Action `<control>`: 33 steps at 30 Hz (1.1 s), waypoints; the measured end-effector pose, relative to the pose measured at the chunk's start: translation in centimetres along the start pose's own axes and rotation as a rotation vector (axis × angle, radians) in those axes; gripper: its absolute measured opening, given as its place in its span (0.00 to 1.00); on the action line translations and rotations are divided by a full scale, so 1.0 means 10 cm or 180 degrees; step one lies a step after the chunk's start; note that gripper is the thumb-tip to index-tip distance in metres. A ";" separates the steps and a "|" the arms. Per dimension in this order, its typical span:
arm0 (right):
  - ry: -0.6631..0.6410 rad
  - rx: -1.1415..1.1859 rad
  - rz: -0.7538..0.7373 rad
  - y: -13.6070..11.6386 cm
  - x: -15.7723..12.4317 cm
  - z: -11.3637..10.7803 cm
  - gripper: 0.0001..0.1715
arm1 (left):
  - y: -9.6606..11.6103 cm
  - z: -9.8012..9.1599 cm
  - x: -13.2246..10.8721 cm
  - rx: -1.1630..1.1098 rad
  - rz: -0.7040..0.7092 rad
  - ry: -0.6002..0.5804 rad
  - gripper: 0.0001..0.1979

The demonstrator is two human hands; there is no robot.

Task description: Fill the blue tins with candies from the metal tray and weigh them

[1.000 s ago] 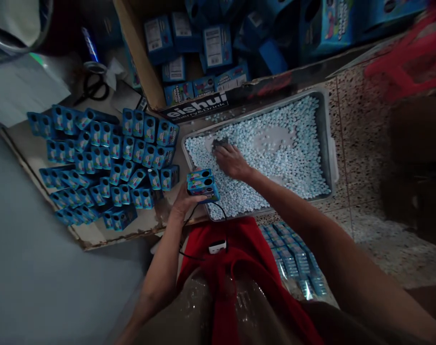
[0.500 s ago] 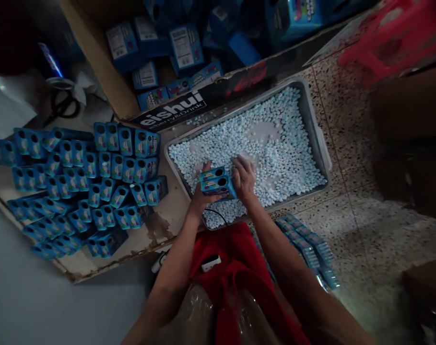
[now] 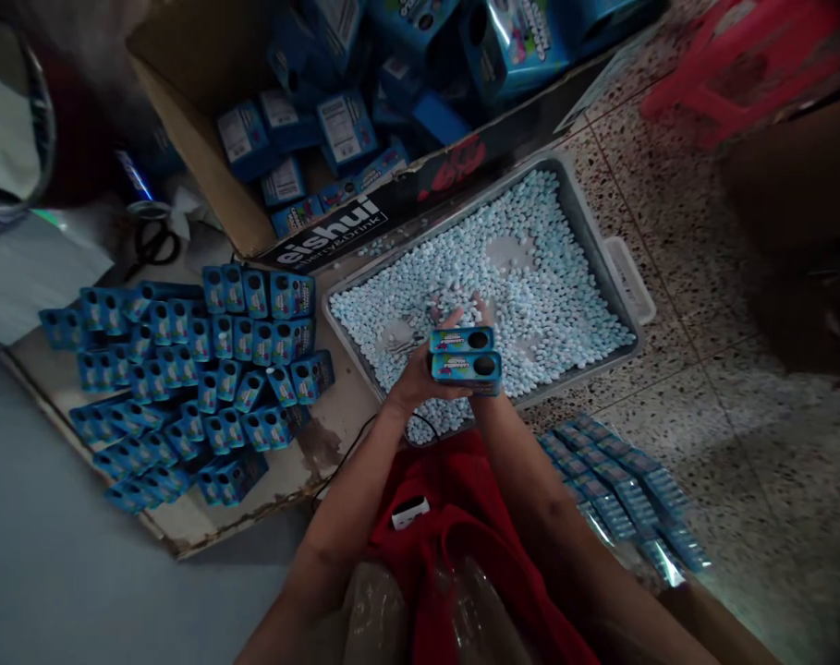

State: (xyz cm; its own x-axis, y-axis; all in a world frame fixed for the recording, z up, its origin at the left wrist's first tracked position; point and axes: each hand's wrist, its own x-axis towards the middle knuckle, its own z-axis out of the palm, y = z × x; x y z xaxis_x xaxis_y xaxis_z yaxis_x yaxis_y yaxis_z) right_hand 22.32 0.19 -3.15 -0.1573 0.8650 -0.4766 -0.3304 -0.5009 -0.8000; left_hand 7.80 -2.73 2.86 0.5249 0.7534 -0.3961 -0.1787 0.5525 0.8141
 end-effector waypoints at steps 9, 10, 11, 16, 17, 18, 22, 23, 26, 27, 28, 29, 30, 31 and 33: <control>0.0629 0.1062 -0.0441 -0.62 -0.14 0.03 0.27 | 0.25 -0.81 -0.20 0.2271 0.1015 0.0844 0.41; 0.0620 0.1066 -0.0540 -0.72 -0.22 0.09 0.25 | 0.21 -0.84 -0.17 0.2429 0.1068 0.0880 0.40; 0.0589 0.1017 -0.0654 -0.81 -0.29 0.16 0.22 | 0.18 -0.85 -0.15 0.2521 0.1117 0.0896 0.40; 0.0434 0.0502 -0.1207 -1.09 -0.46 0.51 0.19 | 0.12 -0.81 -0.11 0.2636 0.1330 0.0892 0.42; 0.0462 0.0424 -0.1243 -1.12 -0.46 0.55 0.21 | 0.13 -0.81 -0.11 0.2650 0.1340 0.0844 0.43; 0.0502 0.0363 -0.1251 -1.13 -0.47 0.57 0.23 | 0.13 -0.81 -0.12 0.2664 0.1316 0.0793 0.43; 0.0532 0.0257 -0.1196 -1.16 -0.46 0.62 0.31 | 0.13 -0.82 -0.12 0.2596 0.1086 0.0809 0.43; 0.0499 0.0227 -0.1198 -1.16 -0.46 0.63 0.32 | 0.13 -0.82 -0.12 0.2550 0.1066 0.0821 0.43; 0.0363 0.0238 -0.1279 -1.16 -0.46 0.65 0.33 | 0.14 -0.82 -0.11 0.2453 0.1105 0.0726 0.42; 0.0325 0.0296 -0.1327 -1.16 -0.46 0.65 0.32 | 0.14 -0.82 -0.11 0.2446 0.1118 0.0701 0.42; 0.0307 0.0358 -0.1375 -1.16 -0.45 0.66 0.32 | 0.15 -0.82 -0.11 0.2453 0.1132 0.0692 0.41; 0.0306 0.0403 -0.1408 -1.16 -0.44 0.66 0.31 | 0.15 -0.83 -0.11 0.2468 0.1149 0.0696 0.41; 0.0309 0.0413 -0.1422 -1.15 -0.44 0.67 0.31 | 0.15 -0.83 -0.11 0.2484 0.1179 0.0702 0.41; 0.0317 0.0385 -0.1422 -1.14 -0.44 0.68 0.32 | 0.14 -0.85 -0.11 0.2495 0.1219 0.0712 0.41; 0.0312 0.0269 -0.1374 -1.11 -0.45 0.71 0.33 | 0.12 -0.87 -0.10 0.2489 0.1317 0.0739 0.41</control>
State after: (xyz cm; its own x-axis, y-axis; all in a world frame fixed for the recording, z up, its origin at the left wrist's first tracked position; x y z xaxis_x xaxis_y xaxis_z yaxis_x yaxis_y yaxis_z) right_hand 20.07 2.06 10.51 0.0991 0.9850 -0.1411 -0.4220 -0.0868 -0.9024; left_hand -0.16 0.25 0.57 0.3487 0.9371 -0.0152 0.3438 -0.1128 0.9323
